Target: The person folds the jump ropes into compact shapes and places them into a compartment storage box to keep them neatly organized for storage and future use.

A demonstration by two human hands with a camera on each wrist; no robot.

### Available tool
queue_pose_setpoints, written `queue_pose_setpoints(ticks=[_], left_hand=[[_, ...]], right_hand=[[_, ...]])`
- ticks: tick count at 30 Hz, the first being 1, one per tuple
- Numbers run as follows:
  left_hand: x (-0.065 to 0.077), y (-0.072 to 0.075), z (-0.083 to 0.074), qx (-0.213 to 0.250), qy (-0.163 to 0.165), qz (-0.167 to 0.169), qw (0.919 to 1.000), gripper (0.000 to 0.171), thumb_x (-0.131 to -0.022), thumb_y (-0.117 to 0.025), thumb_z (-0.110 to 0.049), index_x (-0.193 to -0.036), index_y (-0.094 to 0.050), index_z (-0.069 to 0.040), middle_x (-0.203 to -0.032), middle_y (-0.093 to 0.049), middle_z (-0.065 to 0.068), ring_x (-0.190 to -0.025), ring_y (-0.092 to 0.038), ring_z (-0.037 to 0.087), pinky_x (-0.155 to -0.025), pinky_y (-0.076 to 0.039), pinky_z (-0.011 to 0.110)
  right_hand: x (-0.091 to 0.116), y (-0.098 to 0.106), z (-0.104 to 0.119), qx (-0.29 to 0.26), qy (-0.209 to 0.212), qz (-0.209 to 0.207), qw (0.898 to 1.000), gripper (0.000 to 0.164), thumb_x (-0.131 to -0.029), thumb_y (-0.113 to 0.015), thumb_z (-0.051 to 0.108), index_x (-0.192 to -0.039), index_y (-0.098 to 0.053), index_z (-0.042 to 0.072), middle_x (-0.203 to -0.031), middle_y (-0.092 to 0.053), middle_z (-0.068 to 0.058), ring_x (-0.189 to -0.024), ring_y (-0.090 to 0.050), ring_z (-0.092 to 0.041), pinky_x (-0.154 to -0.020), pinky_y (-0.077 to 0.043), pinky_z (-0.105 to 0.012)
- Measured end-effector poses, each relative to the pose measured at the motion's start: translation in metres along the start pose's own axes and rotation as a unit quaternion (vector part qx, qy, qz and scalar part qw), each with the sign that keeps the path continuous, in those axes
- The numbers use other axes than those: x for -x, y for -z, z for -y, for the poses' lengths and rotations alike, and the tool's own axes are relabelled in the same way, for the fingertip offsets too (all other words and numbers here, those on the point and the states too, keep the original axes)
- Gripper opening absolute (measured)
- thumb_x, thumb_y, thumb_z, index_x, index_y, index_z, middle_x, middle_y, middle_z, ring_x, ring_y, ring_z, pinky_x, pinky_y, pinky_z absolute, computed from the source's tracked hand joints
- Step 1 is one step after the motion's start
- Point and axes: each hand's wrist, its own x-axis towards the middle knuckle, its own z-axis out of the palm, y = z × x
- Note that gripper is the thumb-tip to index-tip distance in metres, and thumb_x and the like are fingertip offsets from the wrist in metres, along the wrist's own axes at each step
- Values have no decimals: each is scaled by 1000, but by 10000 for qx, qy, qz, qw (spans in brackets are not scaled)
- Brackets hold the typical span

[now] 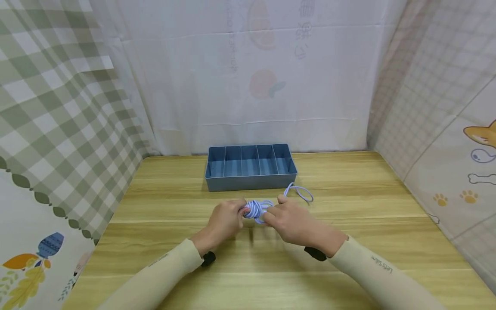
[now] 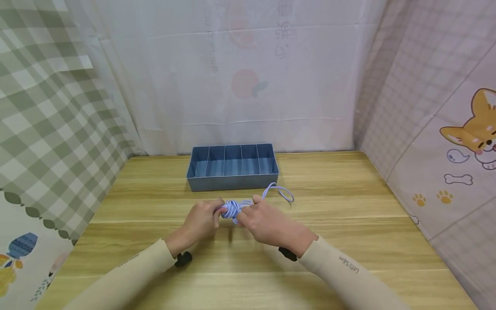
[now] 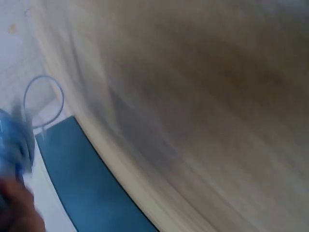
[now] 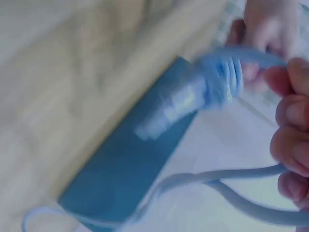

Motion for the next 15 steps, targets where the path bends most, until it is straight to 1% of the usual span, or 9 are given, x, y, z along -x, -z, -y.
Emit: queue_pose_setpoints(ticks=[2, 3, 5, 7, 9, 11, 13, 14, 15], left_hand=[[1, 2, -1, 303, -296, 421, 9982, 23, -98, -69, -10, -78, -58, -15, -67, -53, -6, -60, -48, 6, -55, -45, 22], [2, 3, -1, 497, -453, 638, 9957, 22, -98, -69, -10, -79, -58, -15, -68, -52, -7, -61, -46, 5, -57, -43, 21], [2, 5, -1, 878, -780, 1010, 9879, 21, -99, -67, -11, -81, -58, -15, -69, -50, -7, -62, -44, 4, -59, -40, 18], [3, 7, -1, 1400, -1125, 1281, 9754, 19, -100, -65, -10, -83, -60, -14, -70, -53, -3, -64, -44, 2, -62, -39, 15], [3, 9, -2, 1898, -1429, 1398, 9613, 16, -101, -63, -8, -86, -62, -12, -73, -58, 0, -66, -44, 0, -62, -40, 14], [4, 10, -4, 2393, -1640, 1402, 9467, 14, -101, -62, -5, -88, -64, -10, -74, -59, 3, -66, -44, -1, -60, -40, 14], [4, 12, -7, 2882, -1716, 1358, 9322, 13, -101, -61, -1, -91, -66, -8, -73, -58, 4, -65, -43, -2, -58, -41, 15], [4, 12, -8, 3059, -1720, 1308, 9272, 14, -101, -60, 1, -92, -67, -8, -72, -56, 3, -63, -42, -2, -56, -41, 16], [4, 13, -9, 3247, -1655, 1265, 9226, 15, -101, -59, 2, -93, -67, -8, -71, -55, 2, -62, -41, -2, -54, -40, 17]], right_hand=[[-1, 5, -7, -38, 108, -82, 9999, 28, -86, -75, 19, -77, -50, 11, -63, -43, 4, -54, -37, -9, -65, -22, -32], [-2, 7, -10, -83, 162, -145, 9997, 27, -87, -75, 21, -77, -51, 11, -63, -44, 5, -55, -38, -9, -64, -23, -31], [-3, 10, -17, -168, 256, -284, 9991, 29, -89, -74, 27, -77, -53, 12, -64, -48, 6, -56, -41, -7, -63, -25, -31], [-3, 10, -24, -362, 266, -384, 9983, 29, -90, -73, 33, -78, -56, 13, -66, -52, 7, -57, -44, -6, -62, -26, -31], [-2, 9, -31, -538, 264, -461, 9971, 30, -92, -70, 38, -78, -58, 14, -67, -53, 8, -57, -44, -5, -61, -27, -31], [0, 7, -36, -779, 232, -496, 9955, 31, -95, -67, 42, -79, -59, 16, -67, -52, 9, -57, -43, -5, -61, -27, -31], [1, 4, -40, -1036, 213, -591, 9926, 31, -98, -62, 41, -81, -61, 16, -69, -54, 9, -58, -45, -5, -62, -28, -31], [2, 2, -42, -1146, 203, -653, 9911, 31, -101, -59, 40, -83, -62, 16, -71, -54, 9, -60, -46, -5, -64, -29, -30], [3, 0, -43, -1231, 201, -740, 9894, 31, -103, -56, 39, -84, -62, 15, -72, -55, 9, -61, -47, -5, -64, -29, -30]])
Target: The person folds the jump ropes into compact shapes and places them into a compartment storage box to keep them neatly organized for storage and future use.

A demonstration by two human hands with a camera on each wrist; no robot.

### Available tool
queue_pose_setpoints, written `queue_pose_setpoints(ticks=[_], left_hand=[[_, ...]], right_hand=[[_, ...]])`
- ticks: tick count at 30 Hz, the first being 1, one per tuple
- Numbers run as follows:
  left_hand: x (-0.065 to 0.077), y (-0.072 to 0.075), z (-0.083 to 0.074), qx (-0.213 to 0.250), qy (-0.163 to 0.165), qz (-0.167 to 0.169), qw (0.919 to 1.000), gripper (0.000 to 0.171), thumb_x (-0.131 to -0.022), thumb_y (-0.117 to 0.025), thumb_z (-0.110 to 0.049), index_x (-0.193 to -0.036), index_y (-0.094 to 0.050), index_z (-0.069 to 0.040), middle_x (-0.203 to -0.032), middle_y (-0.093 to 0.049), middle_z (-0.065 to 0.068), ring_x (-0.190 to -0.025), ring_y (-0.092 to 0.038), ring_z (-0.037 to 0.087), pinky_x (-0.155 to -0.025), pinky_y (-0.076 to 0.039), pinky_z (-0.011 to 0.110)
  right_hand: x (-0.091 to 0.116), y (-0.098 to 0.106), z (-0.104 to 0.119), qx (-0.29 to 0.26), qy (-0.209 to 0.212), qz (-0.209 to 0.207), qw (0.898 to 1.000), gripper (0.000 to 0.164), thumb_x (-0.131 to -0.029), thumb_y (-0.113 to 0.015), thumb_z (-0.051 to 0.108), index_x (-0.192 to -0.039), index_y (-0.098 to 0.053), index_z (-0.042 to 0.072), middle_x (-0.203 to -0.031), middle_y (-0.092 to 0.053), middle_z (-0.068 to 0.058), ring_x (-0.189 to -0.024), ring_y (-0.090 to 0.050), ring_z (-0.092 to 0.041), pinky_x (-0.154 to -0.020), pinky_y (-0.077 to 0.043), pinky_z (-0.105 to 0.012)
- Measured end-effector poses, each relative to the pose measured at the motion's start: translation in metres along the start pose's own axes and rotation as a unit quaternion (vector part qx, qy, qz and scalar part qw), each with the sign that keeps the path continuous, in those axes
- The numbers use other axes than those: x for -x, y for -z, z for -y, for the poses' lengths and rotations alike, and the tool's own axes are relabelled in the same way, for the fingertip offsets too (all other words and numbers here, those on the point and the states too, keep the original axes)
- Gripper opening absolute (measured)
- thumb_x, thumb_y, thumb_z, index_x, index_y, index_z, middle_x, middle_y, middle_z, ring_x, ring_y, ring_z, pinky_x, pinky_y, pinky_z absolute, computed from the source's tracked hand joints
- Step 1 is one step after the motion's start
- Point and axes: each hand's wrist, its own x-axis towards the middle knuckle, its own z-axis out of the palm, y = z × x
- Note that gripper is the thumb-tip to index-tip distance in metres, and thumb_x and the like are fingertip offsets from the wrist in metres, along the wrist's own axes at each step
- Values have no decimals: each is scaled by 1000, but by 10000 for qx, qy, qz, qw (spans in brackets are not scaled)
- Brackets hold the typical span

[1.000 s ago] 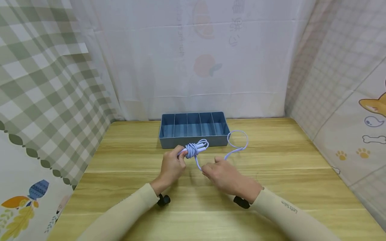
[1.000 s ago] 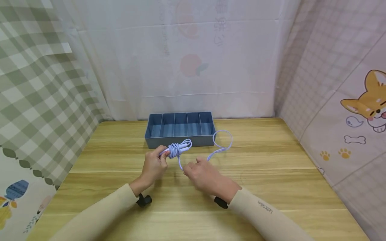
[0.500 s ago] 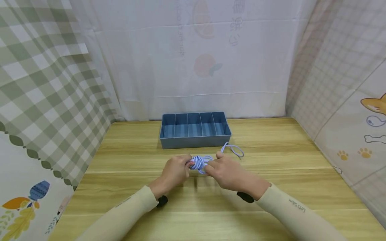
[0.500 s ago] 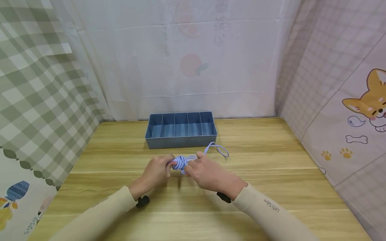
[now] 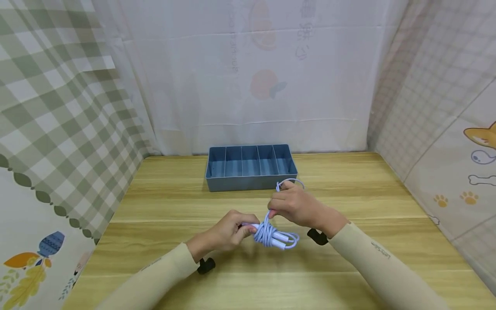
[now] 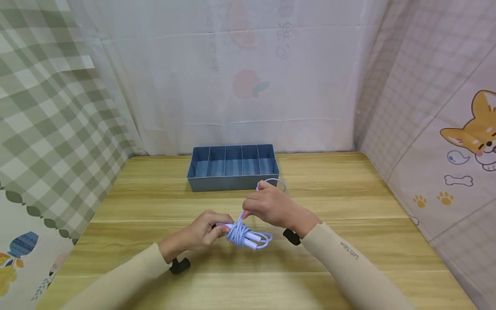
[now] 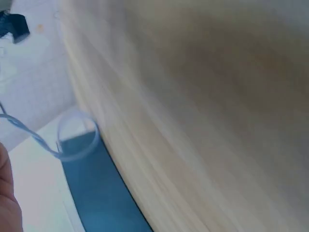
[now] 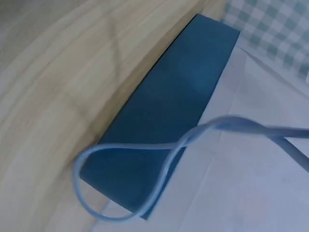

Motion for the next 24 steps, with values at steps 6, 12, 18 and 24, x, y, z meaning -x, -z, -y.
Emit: queue_pose_setpoints(ticks=[6, 12, 18, 24], left_hand=[[-3, -2, -6, 786, 218, -624, 9947, 21, -101, -51, 9, -93, -66, -4, -70, -53, 6, -62, -46, 4, -52, -42, 23], [-6, -6, -8, 1013, 304, -1123, 9880, 20, -102, -52, 8, -93, -66, -1, -70, -53, 9, -63, -47, 8, -53, -43, 24], [-11, -10, -5, 977, 739, -1914, 9738, 19, -104, -52, 3, -93, -67, 2, -67, -51, 10, -59, -44, 8, -51, -39, 24], [-17, -6, -3, 552, 1437, -3066, 9393, 18, -104, -56, -1, -90, -66, 4, -67, -51, 9, -58, -45, 10, -50, -38, 23]], right_hand=[[10, -15, -6, -325, -199, -443, 9983, 34, -109, -45, 34, -90, -63, 13, -77, -60, 8, -63, -49, -6, -62, -28, -30], [29, -31, -2, -621, -802, -229, 9946, 19, -107, -55, 26, -95, -65, 15, -82, -65, 9, -69, -55, -4, -63, -26, -25], [38, -40, 7, -237, -1414, -62, 9897, 13, -85, -71, 1, -95, -68, 10, -84, -68, 3, -70, -52, -13, -62, -40, -29], [46, -46, 18, -264, -1602, 356, 9861, 19, -106, -56, 18, -88, -58, 13, -71, -53, 11, -64, -41, -8, -63, -34, -25]])
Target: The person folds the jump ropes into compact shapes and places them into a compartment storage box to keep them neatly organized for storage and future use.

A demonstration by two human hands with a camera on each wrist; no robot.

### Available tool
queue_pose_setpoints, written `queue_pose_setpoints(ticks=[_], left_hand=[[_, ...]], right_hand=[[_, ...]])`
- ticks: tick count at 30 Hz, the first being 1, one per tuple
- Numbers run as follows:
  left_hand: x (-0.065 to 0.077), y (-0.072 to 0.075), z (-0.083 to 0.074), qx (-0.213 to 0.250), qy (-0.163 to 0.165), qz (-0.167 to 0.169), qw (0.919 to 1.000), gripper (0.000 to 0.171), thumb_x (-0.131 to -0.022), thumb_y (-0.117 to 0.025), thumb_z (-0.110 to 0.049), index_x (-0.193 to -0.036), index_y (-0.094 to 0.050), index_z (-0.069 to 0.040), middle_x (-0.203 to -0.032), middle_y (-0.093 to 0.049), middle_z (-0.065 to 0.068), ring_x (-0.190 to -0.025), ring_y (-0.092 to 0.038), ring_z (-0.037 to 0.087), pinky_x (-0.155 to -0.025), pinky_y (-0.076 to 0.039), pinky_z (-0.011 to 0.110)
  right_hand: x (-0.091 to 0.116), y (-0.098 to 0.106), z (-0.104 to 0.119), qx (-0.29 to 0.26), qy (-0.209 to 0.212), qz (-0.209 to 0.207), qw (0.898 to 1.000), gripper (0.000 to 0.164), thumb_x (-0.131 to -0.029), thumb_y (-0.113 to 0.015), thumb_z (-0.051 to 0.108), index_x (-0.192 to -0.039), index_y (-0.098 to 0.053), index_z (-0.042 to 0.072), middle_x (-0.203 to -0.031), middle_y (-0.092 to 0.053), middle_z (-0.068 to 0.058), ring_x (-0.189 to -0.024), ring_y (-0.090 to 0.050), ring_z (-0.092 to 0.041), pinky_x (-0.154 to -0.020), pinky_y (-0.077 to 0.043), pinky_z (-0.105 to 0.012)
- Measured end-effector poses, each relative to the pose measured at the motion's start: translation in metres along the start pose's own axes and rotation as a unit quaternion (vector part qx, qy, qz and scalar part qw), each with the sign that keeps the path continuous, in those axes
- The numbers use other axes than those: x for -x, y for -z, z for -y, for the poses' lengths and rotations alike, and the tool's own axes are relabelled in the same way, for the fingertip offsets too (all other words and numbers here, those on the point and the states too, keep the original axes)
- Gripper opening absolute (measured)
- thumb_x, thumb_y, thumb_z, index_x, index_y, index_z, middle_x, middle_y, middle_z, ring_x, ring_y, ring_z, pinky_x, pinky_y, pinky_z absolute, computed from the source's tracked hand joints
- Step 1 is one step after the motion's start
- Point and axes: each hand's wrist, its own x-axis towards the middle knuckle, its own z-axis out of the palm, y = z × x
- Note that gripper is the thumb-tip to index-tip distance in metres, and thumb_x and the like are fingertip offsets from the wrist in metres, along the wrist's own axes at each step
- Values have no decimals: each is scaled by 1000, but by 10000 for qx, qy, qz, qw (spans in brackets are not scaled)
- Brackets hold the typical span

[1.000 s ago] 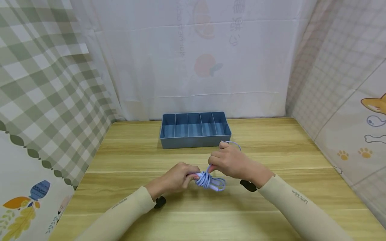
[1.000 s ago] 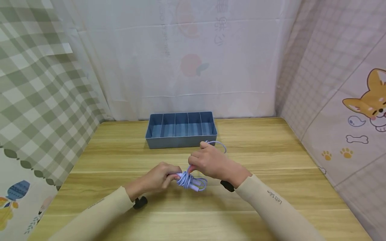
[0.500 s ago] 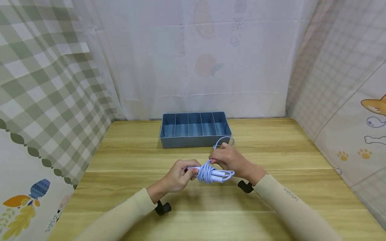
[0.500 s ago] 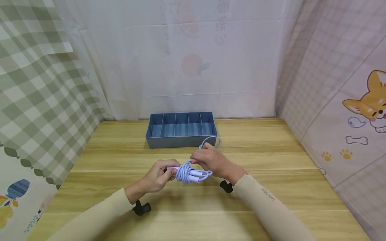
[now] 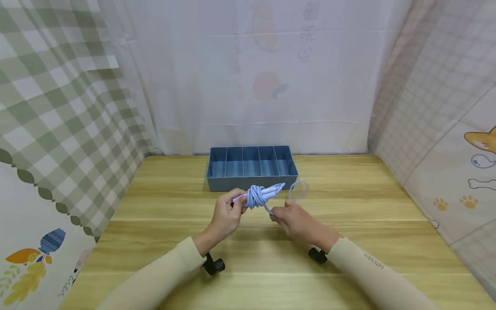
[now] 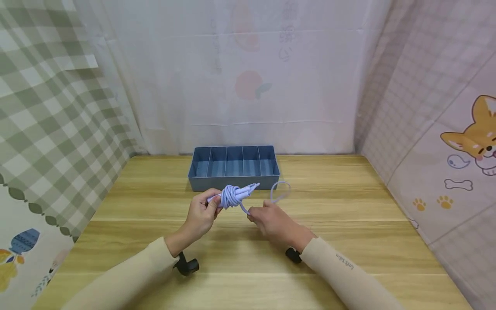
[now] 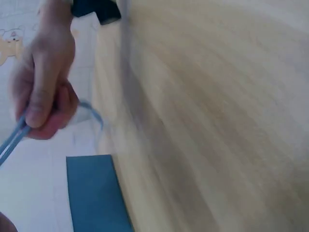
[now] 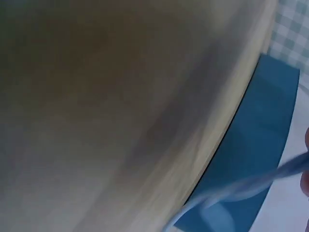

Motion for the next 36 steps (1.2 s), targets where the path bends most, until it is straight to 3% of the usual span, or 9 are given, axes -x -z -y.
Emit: queue_pose_setpoints(ticks=[4, 7, 10, 18, 21, 25, 27, 31, 36], left_hand=[[-5, 3, 4, -639, 83, -530, 9965, 16, -102, -60, 0, -88, -67, 3, -66, -56, 9, -58, -49, 10, -50, -41, 23], [-10, 8, 10, -1247, 1, -904, 9881, 14, -100, -62, 0, -88, -69, 1, -69, -60, 9, -58, -50, 10, -50, -42, 24], [-11, 12, 16, -1722, -6, -1025, 9797, 13, -99, -63, 2, -87, -69, 0, -71, -63, 8, -57, -49, 10, -49, -41, 24], [-2, 11, 18, -2559, 392, -172, 9657, 10, -97, -64, 0, -92, -72, -4, -76, -69, 9, -55, -49, 8, -51, -44, 25], [0, 9, 18, -2802, 609, 78, 9580, 11, -96, -65, 0, -91, -73, -6, -77, -69, 4, -57, -50, 8, -52, -46, 24], [2, 7, 17, -3101, 713, 434, 9470, 12, -96, -65, -3, -87, -70, -9, -73, -65, 1, -58, -50, 10, -52, -44, 26], [4, 5, 17, -3293, 646, 626, 9399, 12, -97, -65, -5, -87, -69, -10, -73, -63, 0, -59, -51, 11, -54, -45, 27], [10, 3, 16, -3558, 406, 1110, 9271, 13, -99, -66, -9, -86, -65, -14, -71, -60, -3, -61, -50, 10, -57, -45, 27], [19, -1, 16, -3214, -153, 1733, 9308, 15, -100, -66, -12, -85, -63, -14, -69, -59, -2, -61, -48, 6, -57, -44, 23]], right_hand=[[4, -5, 10, 340, 379, -218, 9985, 33, -113, -36, 28, -87, -50, 13, -66, -42, 12, -57, -31, -5, -62, -21, -25], [4, -5, 20, 540, 713, -281, 9956, 34, -114, -33, 27, -90, -52, 12, -68, -47, 11, -58, -38, -5, -62, -22, -25], [2, -4, 30, 589, 987, -193, 9932, 30, -113, -38, 23, -90, -54, 12, -71, -50, 10, -61, -44, -5, -62, -25, -25], [-6, 11, 47, 1146, 1254, 117, 9854, 13, -99, -58, 19, -88, -56, 14, -73, -50, 7, -61, -50, -10, -65, -29, -27], [-10, 18, 49, 1373, 1407, 63, 9805, 14, -99, -55, 21, -87, -55, 15, -74, -50, 7, -62, -51, -10, -65, -29, -27], [-17, 27, 48, 1484, 1584, -144, 9761, 24, -107, -47, 20, -84, -54, 14, -71, -48, 6, -58, -47, -10, -62, -29, -27], [-21, 32, 46, 1520, 1654, -219, 9742, 27, -108, -46, 20, -84, -54, 14, -72, -49, 6, -59, -48, -10, -61, -29, -27], [-29, 42, 38, 1506, 1703, -197, 9736, 19, -101, -58, 19, -84, -53, 12, -70, -48, 4, -58, -47, -11, -61, -28, -28], [-36, 51, 25, 1264, 1659, -42, 9780, 17, -99, -62, 12, -83, -54, 12, -69, -45, 5, -59, -39, -11, -63, -26, -30]])
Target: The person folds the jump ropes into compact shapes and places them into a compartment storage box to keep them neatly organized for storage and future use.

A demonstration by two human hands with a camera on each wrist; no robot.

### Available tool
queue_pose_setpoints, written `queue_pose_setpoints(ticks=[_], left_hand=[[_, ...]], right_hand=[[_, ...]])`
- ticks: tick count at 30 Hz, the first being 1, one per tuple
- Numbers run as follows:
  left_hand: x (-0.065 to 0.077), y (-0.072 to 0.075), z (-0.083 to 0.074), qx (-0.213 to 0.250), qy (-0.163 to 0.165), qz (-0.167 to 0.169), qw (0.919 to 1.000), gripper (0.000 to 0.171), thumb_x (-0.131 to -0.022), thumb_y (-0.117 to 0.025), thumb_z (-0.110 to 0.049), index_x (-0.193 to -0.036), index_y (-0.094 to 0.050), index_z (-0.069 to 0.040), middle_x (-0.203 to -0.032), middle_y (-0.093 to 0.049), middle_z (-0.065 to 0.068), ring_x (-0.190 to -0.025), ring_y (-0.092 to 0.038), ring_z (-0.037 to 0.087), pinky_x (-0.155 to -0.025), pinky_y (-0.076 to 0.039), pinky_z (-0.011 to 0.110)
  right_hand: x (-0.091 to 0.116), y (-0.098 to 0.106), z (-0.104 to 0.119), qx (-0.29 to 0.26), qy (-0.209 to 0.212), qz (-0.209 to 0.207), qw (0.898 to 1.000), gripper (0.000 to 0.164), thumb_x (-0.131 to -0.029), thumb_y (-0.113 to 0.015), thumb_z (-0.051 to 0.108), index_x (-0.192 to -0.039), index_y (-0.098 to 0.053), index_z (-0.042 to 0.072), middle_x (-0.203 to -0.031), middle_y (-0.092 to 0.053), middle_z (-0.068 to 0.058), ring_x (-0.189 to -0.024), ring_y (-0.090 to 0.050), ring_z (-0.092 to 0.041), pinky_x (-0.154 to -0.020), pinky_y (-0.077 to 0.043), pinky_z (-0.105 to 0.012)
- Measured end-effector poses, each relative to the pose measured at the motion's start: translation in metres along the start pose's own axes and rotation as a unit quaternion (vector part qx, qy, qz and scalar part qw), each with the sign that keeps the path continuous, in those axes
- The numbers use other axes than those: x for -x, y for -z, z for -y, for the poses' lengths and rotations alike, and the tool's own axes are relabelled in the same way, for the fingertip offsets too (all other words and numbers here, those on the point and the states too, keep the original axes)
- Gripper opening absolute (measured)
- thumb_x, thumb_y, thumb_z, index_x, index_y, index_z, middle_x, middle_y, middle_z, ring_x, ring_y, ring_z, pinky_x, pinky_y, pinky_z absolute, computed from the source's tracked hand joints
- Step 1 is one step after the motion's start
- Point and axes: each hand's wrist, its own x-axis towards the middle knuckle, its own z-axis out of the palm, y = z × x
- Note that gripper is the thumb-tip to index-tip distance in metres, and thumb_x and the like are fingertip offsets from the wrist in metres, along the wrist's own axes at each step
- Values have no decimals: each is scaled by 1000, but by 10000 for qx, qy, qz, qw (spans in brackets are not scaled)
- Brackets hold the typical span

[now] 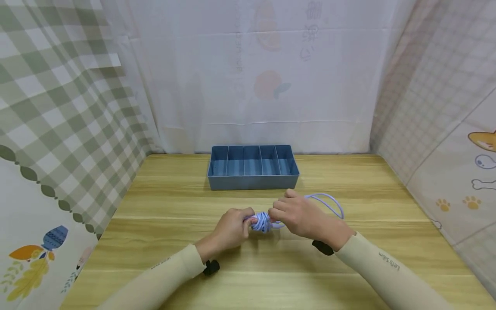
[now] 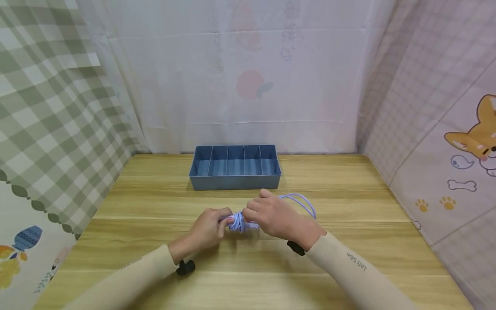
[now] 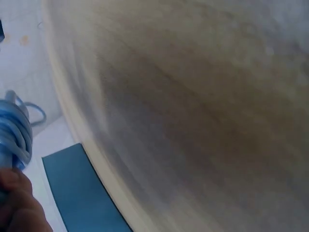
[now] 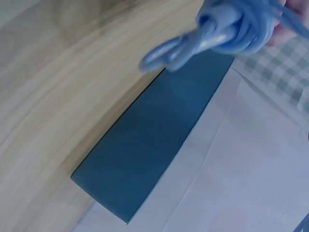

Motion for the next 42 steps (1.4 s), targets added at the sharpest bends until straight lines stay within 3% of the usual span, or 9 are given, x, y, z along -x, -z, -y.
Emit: queue_pose_setpoints(ticks=[6, 11, 17, 25, 29, 33, 36, 39, 42], left_hand=[[3, -2, 0, 666, -851, 213, 9939, 15, -100, -65, -12, -85, -64, -13, -70, -55, -4, -61, -43, 1, -59, -40, 17], [4, -4, 0, 1410, -1712, 373, 9744, 17, -103, -59, -7, -87, -62, -11, -71, -55, 0, -63, -39, -4, -59, -38, 12], [4, -1, -5, 2165, -1997, 195, 9554, 16, -101, -57, 0, -90, -65, -10, -71, -53, 1, -62, -38, -5, -53, -37, 14], [7, 0, -9, 2982, -1670, 136, 9397, 20, -101, -54, 5, -90, -65, -7, -70, -52, 3, -62, -42, -1, -51, -39, 18], [7, -1, -11, 3351, -1456, -229, 9306, 19, -102, -52, 8, -92, -64, -2, -68, -50, 8, -62, -44, 4, -52, -41, 22], [4, -1, -13, 3603, -1232, -651, 9224, 19, -102, -50, 9, -93, -65, 0, -69, -50, 11, -62, -45, 9, -53, -41, 24], [1, 0, -14, 3620, -975, -1044, 9212, 18, -103, -51, 7, -93, -65, 1, -70, -51, 12, -62, -46, 11, -52, -41, 24], [-2, 0, -15, 3523, -785, -1387, 9222, 17, -103, -52, 6, -93, -64, 1, -69, -51, 13, -61, -46, 11, -50, -40, 25], [-3, -1, -16, 3407, -538, -1630, 9244, 16, -103, -53, 5, -93, -64, 3, -68, -51, 12, -60, -44, 8, -48, -39, 24]], right_hand=[[-1, -4, -15, -714, 3, -145, 9973, 23, -104, -62, 19, -83, -55, 13, -70, -45, 7, -63, -43, -7, -66, -26, -29], [-1, -10, -23, -1217, 102, -622, 9906, 28, -107, -56, 27, -82, -58, 14, -71, -48, 8, -63, -45, -6, -66, -28, -28], [1, -14, -28, -1722, 79, -708, 9825, 23, -105, -56, 29, -88, -62, 14, -76, -50, 9, -66, -45, -5, -69, -29, -26], [17, -26, -31, -1834, -252, -827, 9792, 30, -108, -47, 31, -93, -64, 11, -80, -57, 7, -69, -49, -6, -69, -28, -23], [22, -33, -31, -1659, -417, -771, 9822, 28, -109, -50, 29, -93, -63, 11, -79, -57, 6, -68, -50, -7, -66, -27, -25], [25, -37, -25, -1730, -840, -415, 9804, 6, -100, -63, 8, -98, -64, 13, -83, -62, 8, -72, -53, -5, -66, -28, -27], [28, -39, -18, -1613, -1161, -227, 9798, 20, -89, -65, -5, -99, -64, 13, -88, -66, 6, -75, -55, -7, -66, -33, -29], [31, -43, -13, -1305, -1230, -179, 9836, 12, -103, -55, 3, -97, -63, 9, -85, -67, 3, -73, -54, -12, -65, -38, -32], [31, -47, -9, -1169, -1244, -133, 9852, 35, -113, -38, 26, -98, -63, 8, -89, -70, -1, -78, -61, -15, -72, -50, -32]])
